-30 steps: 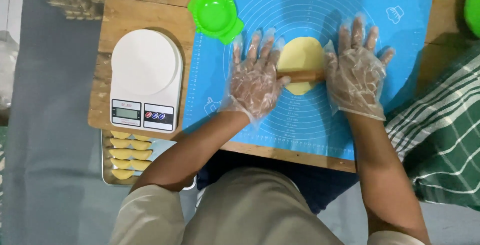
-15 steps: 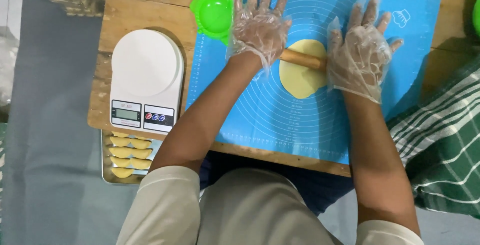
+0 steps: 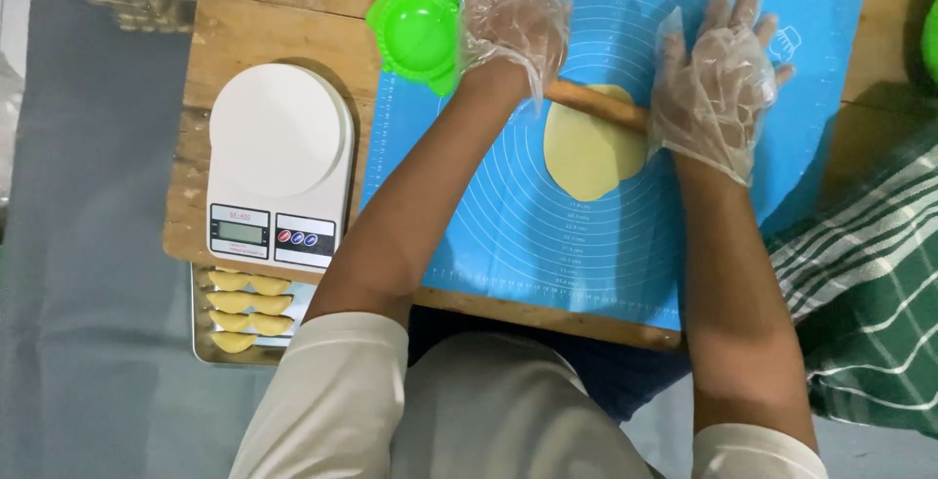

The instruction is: Using a wooden rolling pin to flatten a small piece of dough on a silicone mat

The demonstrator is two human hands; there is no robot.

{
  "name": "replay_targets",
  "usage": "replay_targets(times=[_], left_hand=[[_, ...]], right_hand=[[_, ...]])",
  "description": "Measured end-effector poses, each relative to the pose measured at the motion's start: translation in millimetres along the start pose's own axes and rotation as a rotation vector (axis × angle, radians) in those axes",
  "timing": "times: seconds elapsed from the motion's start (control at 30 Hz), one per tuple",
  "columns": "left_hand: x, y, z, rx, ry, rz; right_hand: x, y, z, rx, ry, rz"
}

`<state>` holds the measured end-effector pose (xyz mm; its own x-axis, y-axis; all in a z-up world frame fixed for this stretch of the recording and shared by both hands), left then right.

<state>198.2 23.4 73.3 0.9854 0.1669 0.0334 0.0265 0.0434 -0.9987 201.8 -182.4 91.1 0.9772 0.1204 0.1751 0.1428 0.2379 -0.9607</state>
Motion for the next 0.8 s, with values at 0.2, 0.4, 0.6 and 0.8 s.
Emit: replay_targets(times=[0.2, 0.4, 0.6, 0.8], left_hand=[[18, 8, -1, -0.022, -0.03, -0.058], [36, 24, -2, -0.018, -0.045, -0.129], [50, 34, -3, -0.09, -0.043, -0.348], [61, 50, -3, -0.153, -0.062, -0.429]], right_hand=[[21, 6, -3, 0.002, 0.007, -0.034], [37, 19, -11, 0.023, -0.018, -0.088], [53, 34, -23, -0.015, -0.033, -0.123], [59, 37, -24, 0.015, -0.045, -0.097]])
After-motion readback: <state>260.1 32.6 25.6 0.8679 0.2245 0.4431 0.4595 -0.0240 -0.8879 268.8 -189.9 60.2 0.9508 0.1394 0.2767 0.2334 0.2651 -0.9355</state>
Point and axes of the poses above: each hand's wrist, its own x-axis towards the middle knuckle, its own y-axis out of the palm, z = x × y, the point moved 1 cm from there along x, towards the middle knuckle, and after that the axes turned 13 degrees about -z, right-handed, at the moved point
